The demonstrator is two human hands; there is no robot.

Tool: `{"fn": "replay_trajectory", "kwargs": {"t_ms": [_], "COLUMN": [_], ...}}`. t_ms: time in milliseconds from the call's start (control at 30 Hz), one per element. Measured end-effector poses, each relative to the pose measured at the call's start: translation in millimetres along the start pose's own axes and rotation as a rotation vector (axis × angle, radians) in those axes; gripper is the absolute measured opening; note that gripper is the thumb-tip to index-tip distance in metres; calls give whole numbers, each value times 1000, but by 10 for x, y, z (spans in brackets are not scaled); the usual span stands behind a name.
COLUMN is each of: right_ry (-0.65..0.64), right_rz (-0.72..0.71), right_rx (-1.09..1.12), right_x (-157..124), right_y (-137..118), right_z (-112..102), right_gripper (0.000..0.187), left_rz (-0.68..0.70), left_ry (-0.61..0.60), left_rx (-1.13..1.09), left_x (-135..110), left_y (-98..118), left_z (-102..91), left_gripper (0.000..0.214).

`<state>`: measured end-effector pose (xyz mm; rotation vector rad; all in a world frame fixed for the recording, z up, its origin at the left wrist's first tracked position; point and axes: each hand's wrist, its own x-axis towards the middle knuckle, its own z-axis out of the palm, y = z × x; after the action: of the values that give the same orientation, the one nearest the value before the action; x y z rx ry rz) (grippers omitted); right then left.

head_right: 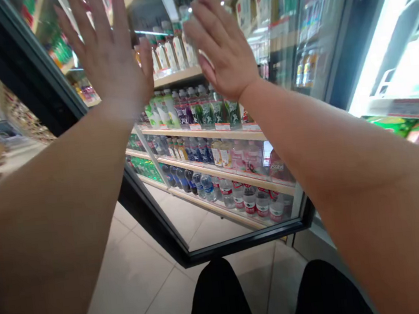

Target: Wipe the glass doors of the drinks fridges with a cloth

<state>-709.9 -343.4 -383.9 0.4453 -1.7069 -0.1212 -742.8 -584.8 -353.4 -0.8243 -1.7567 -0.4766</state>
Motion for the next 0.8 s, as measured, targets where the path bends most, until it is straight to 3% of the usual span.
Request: {"fn": "replay_trajectory", "kwargs": {"t_ms": [100, 300, 400, 500, 600, 700, 800], "right_ry": [-36, 283, 239, 46, -94, -66, 120], "right_rz": [-60, 360, 249, 3, -116, -117, 2], "right_rx": [121, -66, -82, 2, -14, -104, -112], "right_x": [-31, 22, -10, -68, -102, -103, -90], "right_y": [-42, 119, 104, 17, -55, -58, -3], "right_z": [-49, 103, 94, 14, -41, -16, 57], "right_gripper": [47, 59, 54, 49, 54, 49, 48], "left_rz": [43, 65, 72, 51, 60, 63, 72], "left_ry": [14, 14, 6, 10, 13, 18, 26], "left_rx": [54, 165, 253, 333, 359, 378, 430], "left_x": [0, -22, 12, 42, 33, 6, -3], "left_y": [-48, -79, -123, -150, -135, -107, -104], "left_z": [9, -1, 46, 80, 68, 42, 41], "left_gripper": [73, 70, 68, 67, 66, 64, 64]}}
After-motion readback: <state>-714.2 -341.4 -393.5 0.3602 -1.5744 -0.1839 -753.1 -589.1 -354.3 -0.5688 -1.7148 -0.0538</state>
